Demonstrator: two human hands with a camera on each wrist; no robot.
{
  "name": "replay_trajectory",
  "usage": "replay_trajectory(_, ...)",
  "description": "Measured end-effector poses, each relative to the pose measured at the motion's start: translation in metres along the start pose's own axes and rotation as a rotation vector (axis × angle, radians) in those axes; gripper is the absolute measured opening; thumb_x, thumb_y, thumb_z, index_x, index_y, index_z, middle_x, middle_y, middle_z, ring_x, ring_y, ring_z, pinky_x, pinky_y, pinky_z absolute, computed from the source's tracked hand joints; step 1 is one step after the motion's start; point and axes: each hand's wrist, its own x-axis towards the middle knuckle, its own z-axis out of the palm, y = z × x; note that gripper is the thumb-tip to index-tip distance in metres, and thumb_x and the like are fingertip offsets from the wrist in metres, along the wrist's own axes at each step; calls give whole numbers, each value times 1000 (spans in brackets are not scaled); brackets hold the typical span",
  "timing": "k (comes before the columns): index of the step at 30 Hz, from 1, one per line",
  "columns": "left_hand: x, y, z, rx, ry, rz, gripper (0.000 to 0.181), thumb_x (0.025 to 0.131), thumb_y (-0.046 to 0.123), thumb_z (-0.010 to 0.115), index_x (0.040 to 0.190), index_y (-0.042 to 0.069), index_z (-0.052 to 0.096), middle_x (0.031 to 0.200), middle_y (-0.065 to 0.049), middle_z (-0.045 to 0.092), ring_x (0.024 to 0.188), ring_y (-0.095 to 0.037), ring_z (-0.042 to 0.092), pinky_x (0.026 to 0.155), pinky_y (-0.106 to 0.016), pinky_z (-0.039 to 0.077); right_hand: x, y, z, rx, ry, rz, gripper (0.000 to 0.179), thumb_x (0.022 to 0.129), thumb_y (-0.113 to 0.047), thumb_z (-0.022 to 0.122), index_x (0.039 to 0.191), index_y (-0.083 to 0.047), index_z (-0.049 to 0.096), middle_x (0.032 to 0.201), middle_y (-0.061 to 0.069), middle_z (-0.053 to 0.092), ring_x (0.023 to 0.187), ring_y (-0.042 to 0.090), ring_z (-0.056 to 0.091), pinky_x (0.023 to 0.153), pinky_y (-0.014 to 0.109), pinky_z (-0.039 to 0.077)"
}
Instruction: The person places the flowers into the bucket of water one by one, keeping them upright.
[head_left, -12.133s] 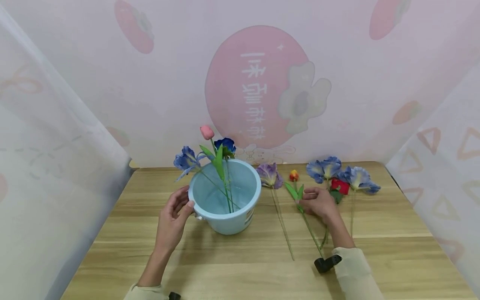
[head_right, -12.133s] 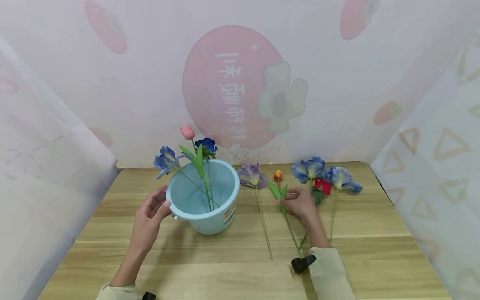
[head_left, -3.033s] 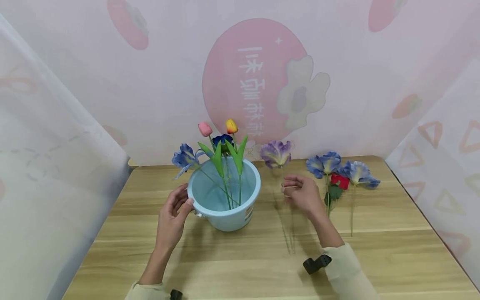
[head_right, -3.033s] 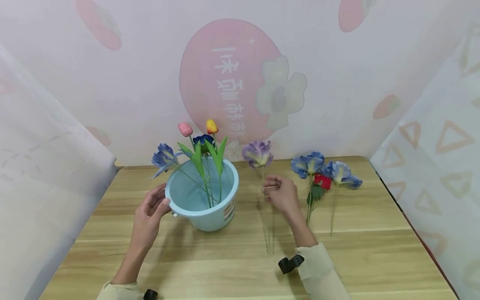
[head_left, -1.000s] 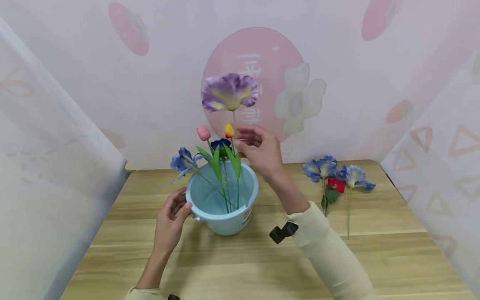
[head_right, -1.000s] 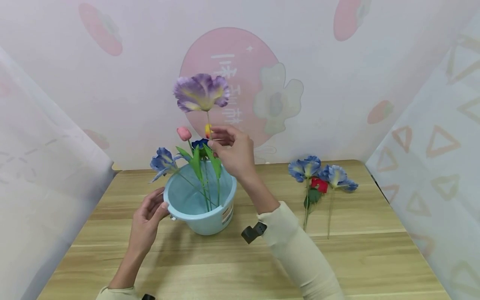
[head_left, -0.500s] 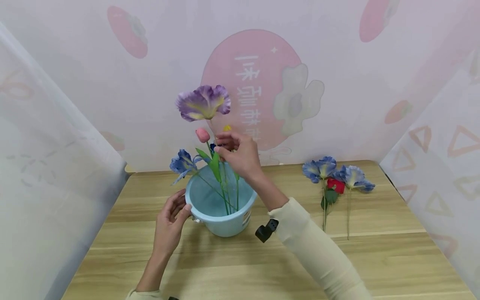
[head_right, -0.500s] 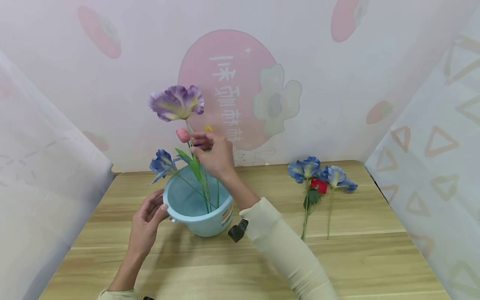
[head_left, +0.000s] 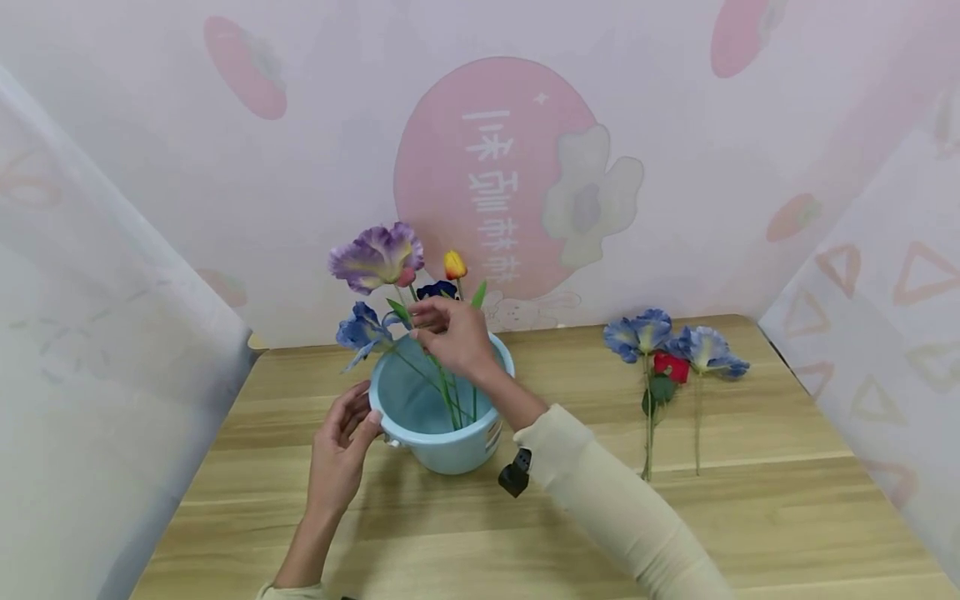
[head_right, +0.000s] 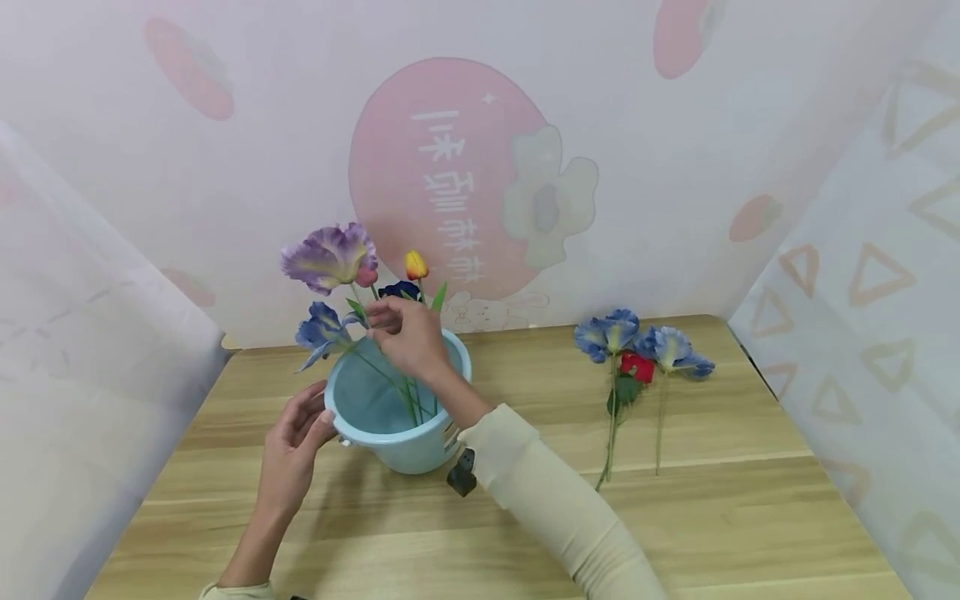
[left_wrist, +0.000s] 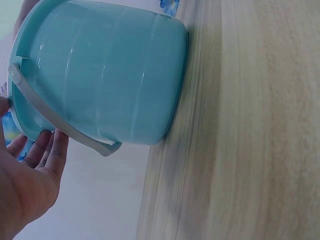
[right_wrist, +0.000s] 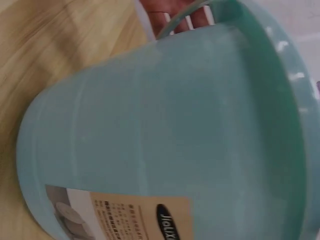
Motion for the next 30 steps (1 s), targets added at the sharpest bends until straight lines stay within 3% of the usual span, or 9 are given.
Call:
replay_trajectory(10, 0, 1, 0, -7, 1, -1, 46, 109, 10, 62, 154, 6, 54, 142, -18, 63, 120, -13, 70, 89, -18, 63, -4, 9, 7, -55, -67, 66, 27, 98, -3, 76, 125, -8, 78, 111, 11, 81, 91, 20, 77, 69, 24, 64)
replay_trajectory(18, 0, 1, 0, -3, -1, -1, 46, 110, 12, 62, 154, 6, 54, 143, -17, 63, 120, -10, 69, 89, -20, 64, -7, 14, 8, -67, -120, 128, 28, 98, -2, 76, 126, -6, 77, 113, 12, 81, 95, 24, 78, 69, 25, 64)
replay_trajectory(24, 0, 0, 0, 1, 2, -4, 46, 110, 13, 62, 155, 8, 54, 143, -17, 63, 120, -10, 68, 89, -20, 64, -8, 17, 9, -89, -152, 211, 28, 97, -2, 76, 124, -12, 79, 108, 7, 80, 84, 15, 76, 65, 26, 64)
replay_trajectory(30, -1, -1, 1, 3, -2, -9, 47, 110, 13, 62, 155, 8, 54, 143, -16, 62, 120, -9, 67, 89, -19, 64, -9, 18, 8, -83, -174, 248, 29, 98, -1, 73, 124, -13, 79, 107, 4, 80, 86, 12, 76, 64, 27, 65)
